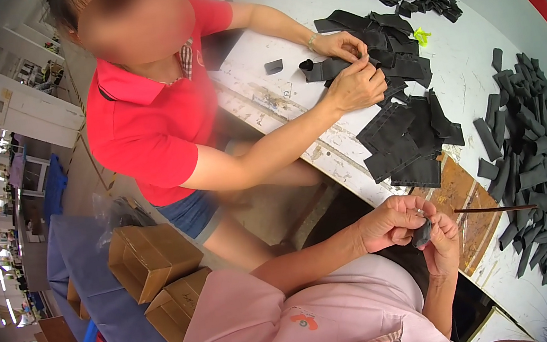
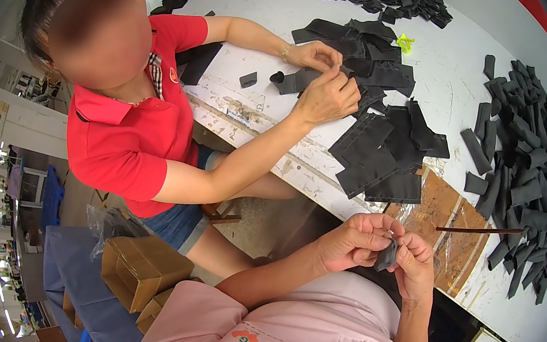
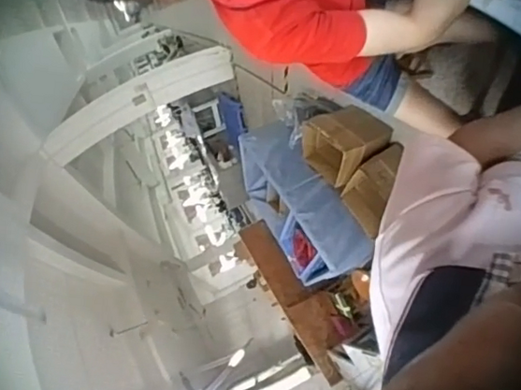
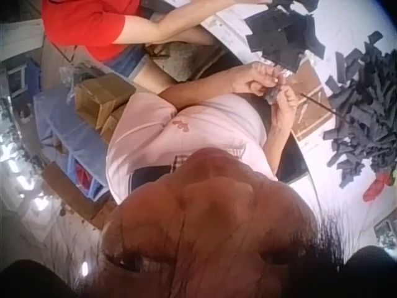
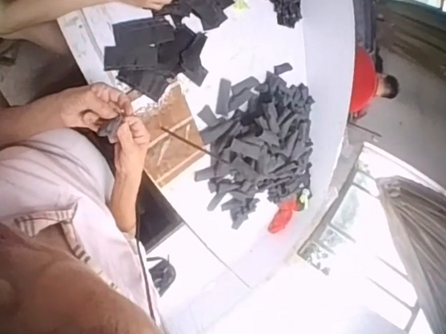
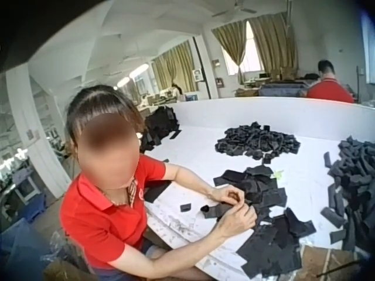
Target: Assembling and threading black foam or rubber components at a workbench in a factory setting.
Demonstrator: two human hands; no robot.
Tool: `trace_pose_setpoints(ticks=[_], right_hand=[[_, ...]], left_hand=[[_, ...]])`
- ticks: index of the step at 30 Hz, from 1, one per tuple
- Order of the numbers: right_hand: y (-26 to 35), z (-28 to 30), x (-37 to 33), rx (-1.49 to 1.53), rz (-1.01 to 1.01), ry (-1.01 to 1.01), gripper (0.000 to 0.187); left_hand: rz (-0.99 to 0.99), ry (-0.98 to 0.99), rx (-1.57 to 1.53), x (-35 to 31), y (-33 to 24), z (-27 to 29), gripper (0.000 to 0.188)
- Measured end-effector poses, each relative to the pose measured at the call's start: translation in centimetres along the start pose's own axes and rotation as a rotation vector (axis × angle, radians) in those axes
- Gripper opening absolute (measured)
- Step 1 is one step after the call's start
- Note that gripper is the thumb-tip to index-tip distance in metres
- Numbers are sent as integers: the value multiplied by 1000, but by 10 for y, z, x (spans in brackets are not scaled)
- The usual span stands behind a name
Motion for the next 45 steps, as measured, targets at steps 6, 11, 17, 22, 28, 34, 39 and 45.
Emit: trace_pose_setpoints(ticks=[6,11,17,22,28,34,39,45], right_hand=[[-3,1,-1,-11,-2,-2,19],[-6,-3,0,0,-38,6,20],[-10,-5,2,-4,-53,0,21],[-15,-2,2,7,-85,13,22],[-19,-4,2,19,-111,11,23],[-27,-6,2,136,-160,36,23],[-34,-4,4,222,-200,6,24],[-42,-4,2,282,-252,5,20]], left_hand=[[-10,14,-44,1,3,5,16],[-9,-47,-18,-1,2,7,15],[-22,-105,-21,1,3,20,13],[-27,-136,-4,1,2,22,13],[-32,-146,-17,0,0,26,12],[-10,-107,-67,2,1,31,13],[-10,-98,-107,4,4,43,13],[4,-51,-107,6,5,48,13]])
Point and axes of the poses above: each hand's wrist, its own x-axis towards the middle knuckle, its own z-axis out of the back of the hand, y = z × x, the point moved 8 cm from there along x, towards the middle knuckle, and after that the axes turned 11 degrees about z, right-handed, at the moved point
